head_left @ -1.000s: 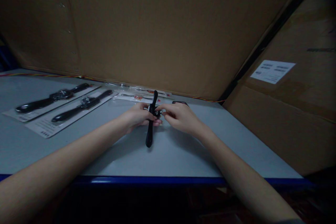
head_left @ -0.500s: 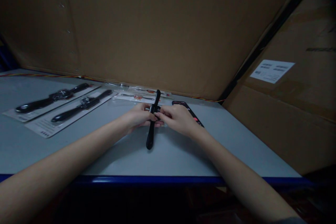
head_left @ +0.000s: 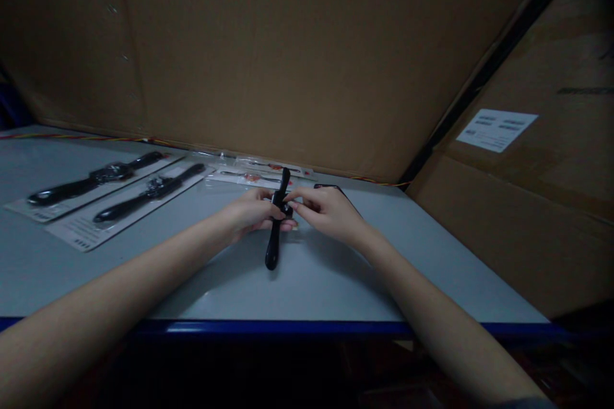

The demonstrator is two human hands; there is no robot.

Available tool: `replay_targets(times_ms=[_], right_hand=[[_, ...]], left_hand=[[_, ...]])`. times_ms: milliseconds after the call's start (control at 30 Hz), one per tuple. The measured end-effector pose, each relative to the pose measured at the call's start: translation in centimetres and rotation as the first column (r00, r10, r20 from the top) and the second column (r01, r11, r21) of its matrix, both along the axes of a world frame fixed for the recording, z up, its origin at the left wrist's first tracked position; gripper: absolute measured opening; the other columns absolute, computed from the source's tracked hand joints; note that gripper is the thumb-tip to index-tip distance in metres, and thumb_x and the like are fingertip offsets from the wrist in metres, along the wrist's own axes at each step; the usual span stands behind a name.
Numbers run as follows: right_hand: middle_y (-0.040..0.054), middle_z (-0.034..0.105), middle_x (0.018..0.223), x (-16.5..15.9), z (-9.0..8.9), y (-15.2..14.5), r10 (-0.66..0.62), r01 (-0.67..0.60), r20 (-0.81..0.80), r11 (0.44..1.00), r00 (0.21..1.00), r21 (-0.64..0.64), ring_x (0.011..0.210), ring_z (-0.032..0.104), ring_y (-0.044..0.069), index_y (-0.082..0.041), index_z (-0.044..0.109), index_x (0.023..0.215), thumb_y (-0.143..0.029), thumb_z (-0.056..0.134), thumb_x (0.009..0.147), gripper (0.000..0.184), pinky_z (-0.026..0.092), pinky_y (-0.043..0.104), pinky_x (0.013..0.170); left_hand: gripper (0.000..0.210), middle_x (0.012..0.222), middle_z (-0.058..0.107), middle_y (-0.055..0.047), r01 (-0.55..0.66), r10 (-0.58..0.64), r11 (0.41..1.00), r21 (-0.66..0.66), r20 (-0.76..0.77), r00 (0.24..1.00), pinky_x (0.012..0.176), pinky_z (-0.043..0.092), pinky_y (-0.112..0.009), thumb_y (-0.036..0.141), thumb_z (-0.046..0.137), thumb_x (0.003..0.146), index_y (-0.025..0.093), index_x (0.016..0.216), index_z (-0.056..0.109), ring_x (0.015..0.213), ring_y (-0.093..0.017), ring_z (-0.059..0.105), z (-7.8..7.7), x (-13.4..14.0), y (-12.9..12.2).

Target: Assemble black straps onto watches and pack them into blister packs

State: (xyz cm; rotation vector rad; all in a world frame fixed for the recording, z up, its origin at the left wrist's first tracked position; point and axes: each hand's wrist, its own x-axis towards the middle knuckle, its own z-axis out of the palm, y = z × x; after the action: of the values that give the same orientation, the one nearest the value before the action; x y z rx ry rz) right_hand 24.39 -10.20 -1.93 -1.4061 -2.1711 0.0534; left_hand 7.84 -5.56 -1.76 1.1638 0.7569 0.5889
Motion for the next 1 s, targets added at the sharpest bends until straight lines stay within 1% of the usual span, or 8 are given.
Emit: replay_targets(times_ms=[133,267,400,500,600,700,867,1000], right_hand=[[-0.0045,0.049,0.053,0.12,-0.01,-0.07,-0.053,0.05,0.069,0.998,0.996,0.041,0.049,0.038,0.008,-0.018,0.065,0.09,-0.024,0.052,0.082,0.017,0.023,0.023,0.053],[-0.0033,0.051,0.054,-0.2,0.11,-0.33,-0.034,0.035,0.031,0.999,0.999,-0.004,0.049,0.039,0.008,-0.016,0.066,0.081,-0.024,0.051,0.082,0.017,0.024,0.023,0.052],[-0.0001,0.061,0.064,-0.48,0.11,-0.41,0.065,-0.069,-0.054,0.996,0.996,-0.062,0.053,0.044,0.008,-0.016,0.068,0.091,-0.02,0.046,0.083,0.024,0.027,0.022,0.052],[0.001,0.066,0.075,-0.35,0.11,-0.27,0.088,-0.09,-0.049,0.995,0.995,-0.039,0.056,0.047,0.008,-0.018,0.067,0.1,-0.016,0.043,0.083,0.029,0.029,0.022,0.056],[-0.0018,0.061,0.065,-0.04,0.15,-0.19,0.011,-0.013,0.049,1.0,0.999,0.022,0.052,0.043,0.008,-0.021,0.067,0.1,-0.017,0.046,0.083,0.027,0.027,0.023,0.055],[-0.0035,0.053,0.055,0.12,0.17,-0.26,-0.044,0.036,0.129,0.998,0.991,0.059,0.051,0.041,0.009,-0.019,0.065,0.095,-0.022,0.049,0.082,0.021,0.025,0.023,0.055],[-0.0049,0.048,0.054,0.09,0.14,-0.3,-0.055,0.05,0.174,0.998,0.983,0.03,0.05,0.041,0.009,-0.018,0.061,0.094,-0.029,0.052,0.082,0.018,0.023,0.024,0.054],[-0.0037,0.049,0.055,0.08,0.14,-0.16,-0.075,0.071,0.195,0.997,0.978,0.03,0.053,0.041,0.01,-0.017,0.059,0.089,-0.034,0.052,0.084,0.019,0.023,0.024,0.055]], left_hand=[[0.032,0.078,0.066,-0.012,0.001,-0.001,1.0,-0.002,0.01,1.0,0.066,0.056,-0.025,-0.012,0.051,0.065,0.003,0.093,0.055,0.062,-0.016,0.067,-0.12,0.0,0.17],[0.027,0.075,0.066,-0.011,-0.005,0.005,1.0,0.009,-0.006,1.0,0.064,0.056,-0.021,-0.012,0.05,0.067,0.003,0.088,0.057,0.061,-0.015,0.067,-0.09,0.04,0.22],[0.026,0.074,0.067,-0.009,0.002,-0.002,1.0,0.022,-0.016,1.0,0.064,0.056,-0.02,-0.012,0.051,0.066,0.005,0.086,0.057,0.06,-0.014,0.067,0.0,0.07,0.16],[0.026,0.073,0.067,-0.009,0.016,-0.016,1.0,0.017,-0.03,0.999,0.064,0.056,-0.02,-0.011,0.05,0.067,0.004,0.087,0.057,0.062,-0.014,0.068,0.05,0.07,0.11],[0.027,0.07,0.066,-0.009,0.021,-0.02,1.0,0.009,-0.025,0.999,0.064,0.056,-0.021,-0.01,0.05,0.068,0.004,0.091,0.057,0.063,-0.015,0.068,0.09,0.03,0.05],[0.029,0.075,0.067,-0.01,0.016,-0.016,1.0,0.007,-0.008,1.0,0.065,0.056,-0.021,-0.01,0.05,0.068,0.003,0.093,0.057,0.063,-0.015,0.068,0.11,-0.01,0.01],[0.033,0.077,0.067,-0.01,0.007,-0.006,1.0,0.027,-0.034,0.999,0.064,0.056,-0.021,-0.009,0.052,0.067,0.003,0.098,0.056,0.06,-0.014,0.067,0.19,-0.01,-0.06],[0.03,0.078,0.067,-0.011,0.03,-0.028,0.999,0.033,-0.043,0.999,0.068,0.056,-0.023,-0.009,0.054,0.066,0.004,0.093,0.057,0.062,-0.015,0.067,0.24,0.0,-0.22]])
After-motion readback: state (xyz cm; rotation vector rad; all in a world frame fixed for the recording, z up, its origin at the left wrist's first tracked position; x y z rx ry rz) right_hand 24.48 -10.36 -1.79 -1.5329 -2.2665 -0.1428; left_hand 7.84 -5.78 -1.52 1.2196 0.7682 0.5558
